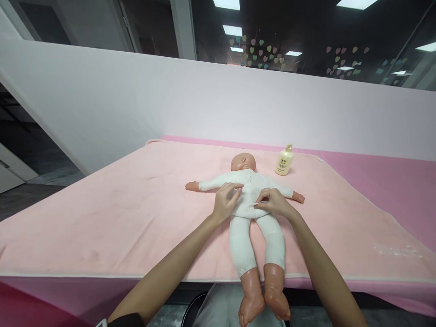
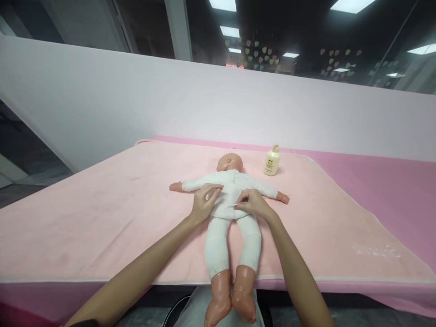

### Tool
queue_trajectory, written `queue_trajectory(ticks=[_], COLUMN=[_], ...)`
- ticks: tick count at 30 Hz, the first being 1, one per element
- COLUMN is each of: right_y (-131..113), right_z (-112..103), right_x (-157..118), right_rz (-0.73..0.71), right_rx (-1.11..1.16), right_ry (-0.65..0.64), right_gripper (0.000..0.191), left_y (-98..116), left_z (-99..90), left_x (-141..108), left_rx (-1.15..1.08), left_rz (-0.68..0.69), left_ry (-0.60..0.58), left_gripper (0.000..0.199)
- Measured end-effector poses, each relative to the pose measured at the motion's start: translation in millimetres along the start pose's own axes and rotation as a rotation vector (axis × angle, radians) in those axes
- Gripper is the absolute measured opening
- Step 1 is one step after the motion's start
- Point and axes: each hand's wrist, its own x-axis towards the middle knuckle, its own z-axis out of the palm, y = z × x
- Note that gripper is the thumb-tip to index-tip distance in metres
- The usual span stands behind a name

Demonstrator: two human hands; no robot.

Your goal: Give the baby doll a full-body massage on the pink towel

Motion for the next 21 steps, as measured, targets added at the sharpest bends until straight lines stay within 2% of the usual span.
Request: queue_trajectory(ticks=[1, 5, 7, 9, 10, 12, 15, 17, 19, 21], right_y=[1.0, 2.2, 1.4, 1.8, 2.8, 6.5, 14.3, 19.8, 25.6, 31.2], right_z=[-0.2, -0.6, -0.3, 0.1, 0.4, 0.6, 0.8, 2.1, 4.9, 8.8], right_x=[0.1, -0.6, -0.8, 0.5, 1.9, 5.8, 11.3, 13.1, 13.9, 15.4], right_rz=[0.0, -0.013, -0.035, -0.061, -0.067, -0.067, -0.07, -0.087, -0.119, -0.144], right_rx=[0.004, 0.005, 0.002, 0.033, 0.072, 0.172, 0.223, 0.131, -0.023, -0.158], right_ry=[-0.002, -0.032, -0.077, -0.107, -0.079, 0.086, 0.453, 0.562, 0.509, 0.385], right_gripper=[0.006, 0.009, 0.011, 0.014, 0.016, 0.02, 0.023, 0.023, 0.022, 0.021], left_y=[-0.9, -5.9, -7.6, -8.3, -8.4, -8.8, -9.9, -11.0, -12.2, -13.5], left_z=[-1.0, -3.4, -2.8, -1.5, -0.7, 0.6, 1.3, 1.1, 0.9, 1.1], left_x=[1.9, 8.9, 11.1, 12.0, 12.0, 11.3, 9.8, 9.2, 9.0, 8.6], left_rx=[-0.009, 0.097, 0.117, 0.104, 0.098, 0.087, 0.046, 0.011, -0.013, -0.024], left_rz=[-0.029, -0.058, -0.071, -0.079, -0.081, -0.089, -0.101, -0.108, -0.116, -0.116], left_ry=[-0.046, -0.357, -0.411, -0.411, -0.402, -0.378, -0.332, -0.318, -0.314, -0.311], left_gripper=[0.021, 0.022, 0.015, 0.012, 0.012, 0.012, 0.011, 0.01, 0.01, 0.009])
